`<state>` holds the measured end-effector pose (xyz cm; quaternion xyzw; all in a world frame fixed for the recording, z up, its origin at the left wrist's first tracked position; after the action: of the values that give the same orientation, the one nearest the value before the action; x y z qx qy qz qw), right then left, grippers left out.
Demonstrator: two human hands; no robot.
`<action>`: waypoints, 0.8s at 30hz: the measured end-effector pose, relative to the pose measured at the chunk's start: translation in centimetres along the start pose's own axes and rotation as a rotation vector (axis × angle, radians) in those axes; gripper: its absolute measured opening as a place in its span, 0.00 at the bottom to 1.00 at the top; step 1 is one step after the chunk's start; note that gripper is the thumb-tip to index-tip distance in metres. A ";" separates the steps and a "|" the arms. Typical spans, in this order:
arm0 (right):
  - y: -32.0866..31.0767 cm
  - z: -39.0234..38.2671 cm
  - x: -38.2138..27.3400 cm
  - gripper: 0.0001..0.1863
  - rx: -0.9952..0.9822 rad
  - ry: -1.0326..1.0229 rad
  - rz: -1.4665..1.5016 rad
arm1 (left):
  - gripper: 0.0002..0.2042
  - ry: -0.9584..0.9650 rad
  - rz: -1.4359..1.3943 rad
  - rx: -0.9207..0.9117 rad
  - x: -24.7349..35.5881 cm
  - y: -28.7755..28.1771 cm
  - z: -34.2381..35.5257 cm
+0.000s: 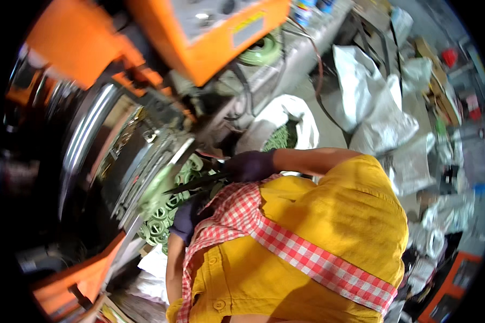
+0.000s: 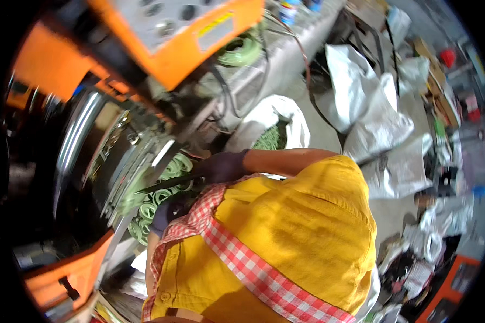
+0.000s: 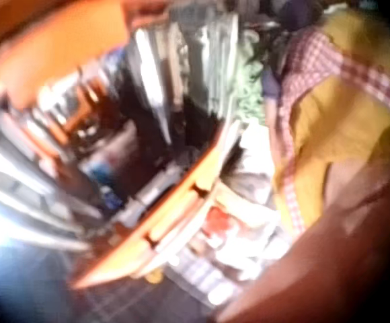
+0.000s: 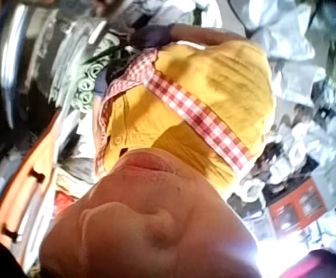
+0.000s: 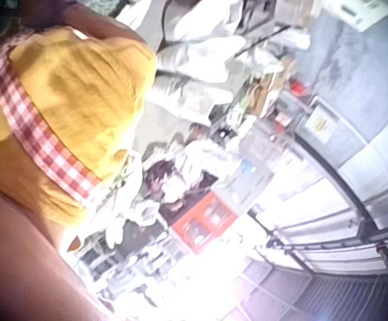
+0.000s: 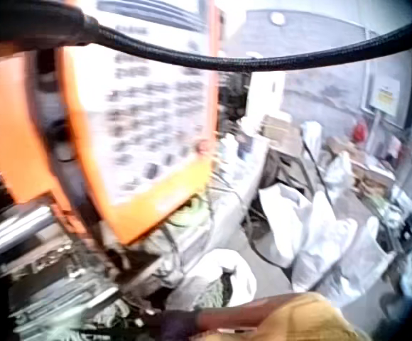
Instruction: The person operates an industrial molding machine by pressing buttons on a control panel, opening a sliding door, and using a metal tool to extract a green plastic part from the interior before closing the door.
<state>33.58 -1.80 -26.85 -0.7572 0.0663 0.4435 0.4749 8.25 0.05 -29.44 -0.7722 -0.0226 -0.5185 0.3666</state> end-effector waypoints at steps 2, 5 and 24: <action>1.4 -6.7 4.0 0.14 0.057 0.202 0.097 | 0.21 -0.268 0.192 -0.065 0.9 0.4 1.1; 7.1 -15.0 10.5 0.13 0.294 0.462 0.251 | 0.19 -0.235 0.169 -0.025 -0.1 1.2 0.9; 3.5 -19.8 21.3 0.26 0.964 0.917 0.753 | 0.28 -0.111 0.848 2.071 19.0 -18.1 -21.1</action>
<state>56.50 -12.24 -41.72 -0.5011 0.6966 0.1385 0.4945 -7.02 -5.78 -0.01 -0.0622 -0.1946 -0.0477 0.9777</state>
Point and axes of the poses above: each hand's wrist, its own z-axis towards the middle knuckle, its own y-axis out of the palm, x = y × z, the point moved 3 cm from there along z, towards the middle knuckle, and after that the axes turned 8 degrees about -z, right-handed, at the moved point
